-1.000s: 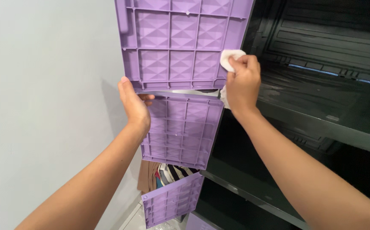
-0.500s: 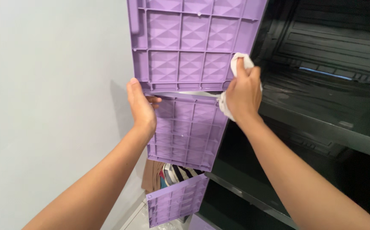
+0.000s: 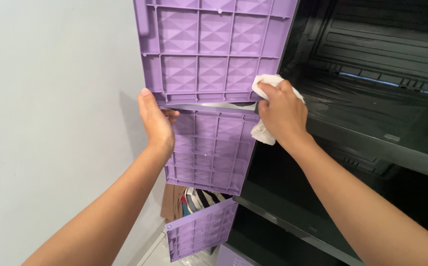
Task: The person wipes the inside and outside surfaces of a purple plastic storage cabinet using a white cloth. They clean the textured exterior panels and the dark interior shelves in a systematic manner.
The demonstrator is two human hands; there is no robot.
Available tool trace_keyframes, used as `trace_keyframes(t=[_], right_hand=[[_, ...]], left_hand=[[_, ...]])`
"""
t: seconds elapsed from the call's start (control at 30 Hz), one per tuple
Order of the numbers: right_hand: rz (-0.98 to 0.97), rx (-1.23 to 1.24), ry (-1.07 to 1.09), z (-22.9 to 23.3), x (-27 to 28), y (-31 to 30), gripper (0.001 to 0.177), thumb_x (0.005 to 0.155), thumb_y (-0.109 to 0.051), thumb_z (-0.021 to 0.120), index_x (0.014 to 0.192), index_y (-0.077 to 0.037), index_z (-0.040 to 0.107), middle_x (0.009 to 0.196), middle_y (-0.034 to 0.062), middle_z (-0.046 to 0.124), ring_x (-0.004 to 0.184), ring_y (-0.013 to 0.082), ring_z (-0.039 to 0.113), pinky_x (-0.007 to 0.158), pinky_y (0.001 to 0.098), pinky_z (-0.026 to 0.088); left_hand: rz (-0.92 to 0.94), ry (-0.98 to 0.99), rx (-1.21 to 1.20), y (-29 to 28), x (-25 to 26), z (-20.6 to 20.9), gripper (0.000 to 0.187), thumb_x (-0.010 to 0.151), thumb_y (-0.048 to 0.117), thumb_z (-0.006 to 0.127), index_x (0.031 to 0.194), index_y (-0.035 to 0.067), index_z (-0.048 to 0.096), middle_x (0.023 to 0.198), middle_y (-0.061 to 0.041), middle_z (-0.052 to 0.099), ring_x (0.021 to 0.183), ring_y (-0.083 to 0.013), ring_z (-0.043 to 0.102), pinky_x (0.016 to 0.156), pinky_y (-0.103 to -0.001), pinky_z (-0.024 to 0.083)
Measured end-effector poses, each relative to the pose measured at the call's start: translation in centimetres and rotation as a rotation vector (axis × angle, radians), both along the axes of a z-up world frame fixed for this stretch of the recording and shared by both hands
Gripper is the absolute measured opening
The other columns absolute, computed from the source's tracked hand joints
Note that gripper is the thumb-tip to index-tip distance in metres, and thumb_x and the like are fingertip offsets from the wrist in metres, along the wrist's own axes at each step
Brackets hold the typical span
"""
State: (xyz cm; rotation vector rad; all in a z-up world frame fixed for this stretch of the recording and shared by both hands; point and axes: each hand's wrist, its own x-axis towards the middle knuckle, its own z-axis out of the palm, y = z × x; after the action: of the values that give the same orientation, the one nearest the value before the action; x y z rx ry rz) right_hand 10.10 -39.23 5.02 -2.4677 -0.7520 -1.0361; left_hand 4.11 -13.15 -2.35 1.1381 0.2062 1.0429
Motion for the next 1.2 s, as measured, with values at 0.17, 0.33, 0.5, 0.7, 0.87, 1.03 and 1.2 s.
trace_keyframes(t=[0.17,0.33,0.5,0.7,0.87,1.03,1.2], right_hand=[[-0.08,0.08,0.082,0.4,-0.3,1.1,0.071,0.091,-0.01,0.064,0.159,-0.016,0.045,0.106,0.0198,0.061,0.081,0.0348,0.068,0.069,0.0478,0.056],[0.146,0.133,-0.067,-0.6,0.1,1.5,0.064,0.086,-0.008,0.068,0.148,-0.004,0.055,0.101,0.0247,0.069,0.089,0.0352,0.07,0.08,0.0465,0.056],[0.183,0.575,0.37,1.4,0.6,1.1,0.031,0.094,-0.013,0.061,0.118,-0.002,0.076,0.101,0.0165,0.077,0.091,0.0272,0.078,0.082,0.0362,0.062],[0.224,0.485,-0.214,5.6,3.0,2.8,0.03,0.1,-0.01,0.065,0.127,0.0,0.07,0.102,0.019,0.07,0.094,0.0307,0.069,0.084,0.0424,0.054],[0.338,0.611,-0.324,4.9,3.6,4.1,0.023,0.106,-0.01,0.064,0.127,-0.001,0.059,0.11,0.0125,0.071,0.102,0.0283,0.073,0.088,0.0413,0.057],[0.164,0.377,-0.593,5.3,3.2,5.3,0.042,0.095,-0.01,0.076,0.128,0.0,0.053,0.117,0.0204,0.066,0.107,0.0355,0.068,0.092,0.0446,0.053],[0.058,0.402,-0.077,5.7,2.4,4.8,0.035,0.099,-0.02,0.073,0.124,0.0,0.059,0.12,0.0182,0.068,0.115,0.0342,0.064,0.099,0.0451,0.05]], left_hand=[[-0.033,0.012,0.008,0.2,-0.6,0.0,0.055,0.103,0.06,0.032,0.123,0.013,0.05,0.093,-0.002,0.06,0.066,-0.0125,0.061,0.064,-0.031,0.049],[-0.054,0.042,0.024,0.3,-1.3,0.2,0.057,0.103,0.059,0.034,0.128,0.011,0.052,0.098,-0.002,0.061,0.065,-0.0126,0.061,0.063,-0.031,0.048],[-0.065,0.056,0.01,0.2,-1.5,0.4,0.057,0.102,0.059,0.033,0.13,0.012,0.052,0.101,-0.001,0.062,0.065,-0.0125,0.06,0.064,-0.031,0.049],[-0.093,0.048,0.008,0.2,-1.8,0.7,0.054,0.104,0.058,0.034,0.124,0.011,0.053,0.101,-0.002,0.059,0.066,-0.0128,0.059,0.065,-0.032,0.048],[-0.109,0.083,0.049,1.0,-2.3,0.5,0.05,0.103,0.055,0.034,0.12,0.013,0.055,0.094,-0.002,0.062,0.065,-0.0129,0.06,0.063,-0.032,0.048],[-0.118,0.087,0.081,1.4,-2.3,0.7,0.052,0.105,0.054,0.034,0.117,0.008,0.056,0.09,-0.003,0.061,0.066,-0.0135,0.06,0.062,-0.032,0.048],[-0.115,0.121,0.081,1.6,-1.9,0.8,0.052,0.104,0.054,0.034,0.118,0.01,0.056,0.09,-0.003,0.062,0.065,-0.0137,0.059,0.063,-0.033,0.049]])
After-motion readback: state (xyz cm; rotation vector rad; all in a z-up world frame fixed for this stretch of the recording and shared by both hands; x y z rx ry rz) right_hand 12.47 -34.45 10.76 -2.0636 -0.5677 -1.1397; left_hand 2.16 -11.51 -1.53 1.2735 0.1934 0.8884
